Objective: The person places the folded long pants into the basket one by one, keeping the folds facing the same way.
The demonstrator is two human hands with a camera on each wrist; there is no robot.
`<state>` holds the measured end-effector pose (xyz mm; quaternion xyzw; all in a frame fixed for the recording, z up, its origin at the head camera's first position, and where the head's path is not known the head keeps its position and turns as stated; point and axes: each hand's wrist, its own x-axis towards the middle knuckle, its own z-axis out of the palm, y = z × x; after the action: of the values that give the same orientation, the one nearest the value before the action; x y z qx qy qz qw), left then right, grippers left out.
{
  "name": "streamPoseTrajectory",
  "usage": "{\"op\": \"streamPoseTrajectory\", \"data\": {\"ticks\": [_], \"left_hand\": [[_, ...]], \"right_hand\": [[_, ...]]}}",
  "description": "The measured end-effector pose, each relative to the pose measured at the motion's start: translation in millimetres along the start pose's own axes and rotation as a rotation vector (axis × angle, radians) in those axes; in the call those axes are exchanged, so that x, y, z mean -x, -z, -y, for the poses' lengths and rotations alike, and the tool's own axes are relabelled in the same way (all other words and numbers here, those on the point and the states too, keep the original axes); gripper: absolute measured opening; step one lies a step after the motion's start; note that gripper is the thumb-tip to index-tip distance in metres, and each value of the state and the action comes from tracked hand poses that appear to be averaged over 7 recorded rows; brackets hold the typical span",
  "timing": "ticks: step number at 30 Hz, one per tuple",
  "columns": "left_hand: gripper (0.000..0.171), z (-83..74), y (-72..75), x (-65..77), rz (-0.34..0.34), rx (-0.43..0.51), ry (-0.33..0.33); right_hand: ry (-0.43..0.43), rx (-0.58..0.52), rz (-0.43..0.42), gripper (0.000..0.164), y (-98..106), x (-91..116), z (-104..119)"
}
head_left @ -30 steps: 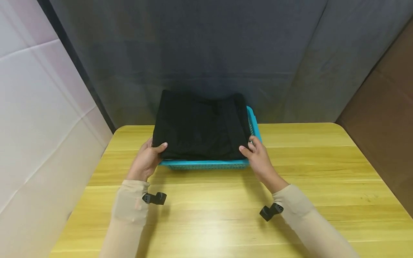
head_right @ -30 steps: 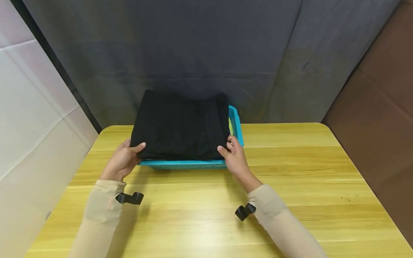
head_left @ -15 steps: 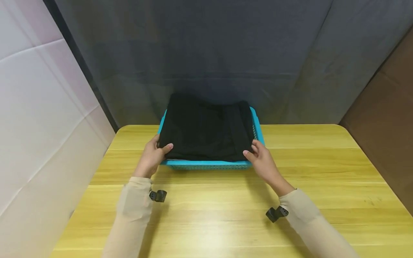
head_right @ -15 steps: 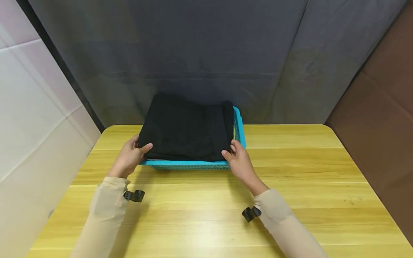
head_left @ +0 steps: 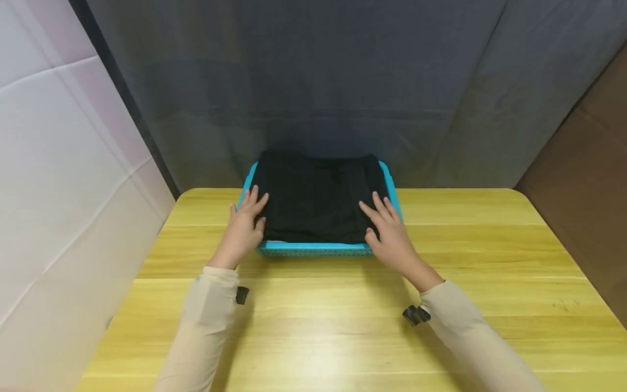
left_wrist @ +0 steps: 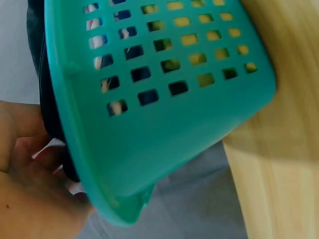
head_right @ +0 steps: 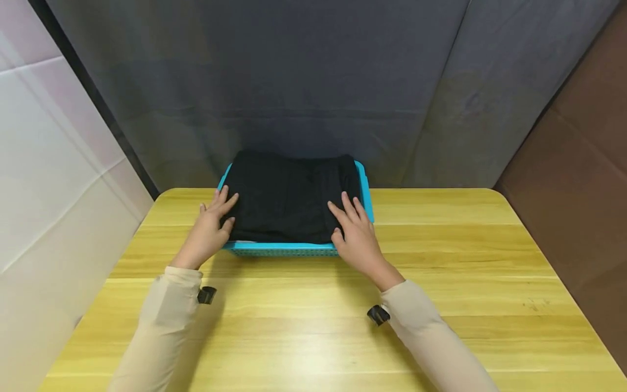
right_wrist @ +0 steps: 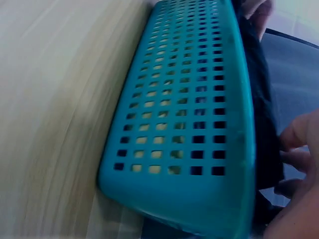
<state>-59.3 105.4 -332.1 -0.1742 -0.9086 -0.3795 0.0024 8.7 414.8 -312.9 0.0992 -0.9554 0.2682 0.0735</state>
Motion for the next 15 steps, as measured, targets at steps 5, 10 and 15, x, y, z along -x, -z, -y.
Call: {"op": "streamPoseTrajectory", "data": {"ticks": [5,10,15], "left_hand": [[0.05,4.1,-7.9,-2.7,0.019,-0.114,-0.032],[0.049,4.6,-12.5,0.2,0.028,-0.185,-0.002],[0.052,6.0,-16.2,5.3,0.06,-0.212,0.041]], "right_hand": [[-0.001,0.155,0.063,0.053,-4,-2,-5],[-0.022,0.186,0.123,0.052,-2,-5,-13],[-0.028,0.222,0.146,0.052,-5,-4,-13]]}}
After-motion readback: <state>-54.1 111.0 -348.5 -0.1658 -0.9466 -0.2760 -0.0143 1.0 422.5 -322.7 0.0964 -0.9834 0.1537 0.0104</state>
